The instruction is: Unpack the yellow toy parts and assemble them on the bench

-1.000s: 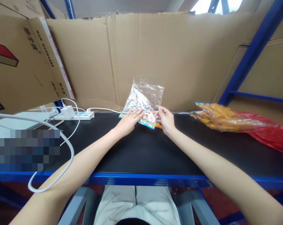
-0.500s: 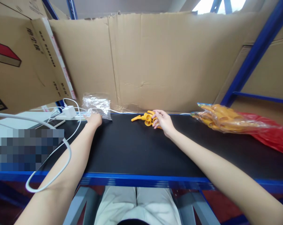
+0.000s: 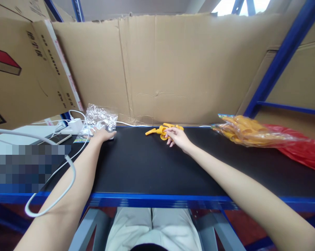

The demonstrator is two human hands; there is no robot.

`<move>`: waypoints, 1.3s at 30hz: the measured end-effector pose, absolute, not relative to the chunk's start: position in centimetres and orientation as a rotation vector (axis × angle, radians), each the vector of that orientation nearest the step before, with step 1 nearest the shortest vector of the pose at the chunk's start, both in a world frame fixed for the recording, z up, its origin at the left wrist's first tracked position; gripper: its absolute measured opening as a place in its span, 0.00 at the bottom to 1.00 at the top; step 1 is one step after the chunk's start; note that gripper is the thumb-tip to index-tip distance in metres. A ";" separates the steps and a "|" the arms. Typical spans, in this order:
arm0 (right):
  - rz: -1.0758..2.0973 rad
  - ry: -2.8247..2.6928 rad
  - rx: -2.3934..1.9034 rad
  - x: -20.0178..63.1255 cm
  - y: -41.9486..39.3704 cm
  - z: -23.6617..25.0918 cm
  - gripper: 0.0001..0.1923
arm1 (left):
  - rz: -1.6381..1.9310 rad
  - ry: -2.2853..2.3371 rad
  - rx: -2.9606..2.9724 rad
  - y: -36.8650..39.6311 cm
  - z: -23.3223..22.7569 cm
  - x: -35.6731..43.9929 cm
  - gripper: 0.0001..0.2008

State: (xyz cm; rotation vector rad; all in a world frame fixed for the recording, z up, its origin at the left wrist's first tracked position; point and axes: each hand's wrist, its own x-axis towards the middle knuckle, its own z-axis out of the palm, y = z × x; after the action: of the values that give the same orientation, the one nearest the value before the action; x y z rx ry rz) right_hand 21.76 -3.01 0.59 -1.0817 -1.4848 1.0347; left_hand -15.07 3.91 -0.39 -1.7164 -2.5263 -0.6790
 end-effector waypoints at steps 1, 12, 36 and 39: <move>1.037 -1.516 -1.093 21.8 -3.0 0.5 0.05 | -0.644 -2.581 -1.656 3.7 -0.6 -14.9 0.47; 0.938 -1.892 -1.115 21.9 -2.9 -0.1 0.05 | -0.416 -2.630 -1.668 2.1 0.3 -13.4 0.32; 0.225 -2.447 -1.066 22.0 -3.9 0.5 0.11 | -0.310 -2.624 -1.576 1.9 0.7 -12.5 0.35; 0.298 -2.381 -1.117 22.0 -3.4 -0.2 0.15 | -0.336 -2.561 -1.592 1.7 0.9 -12.3 0.34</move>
State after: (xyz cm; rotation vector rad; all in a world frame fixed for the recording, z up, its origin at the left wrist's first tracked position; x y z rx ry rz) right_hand 22.04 -3.38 -0.23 -1.1172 -2.3812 0.2982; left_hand -12.26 1.70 0.86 -1.5925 -2.5610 -0.3360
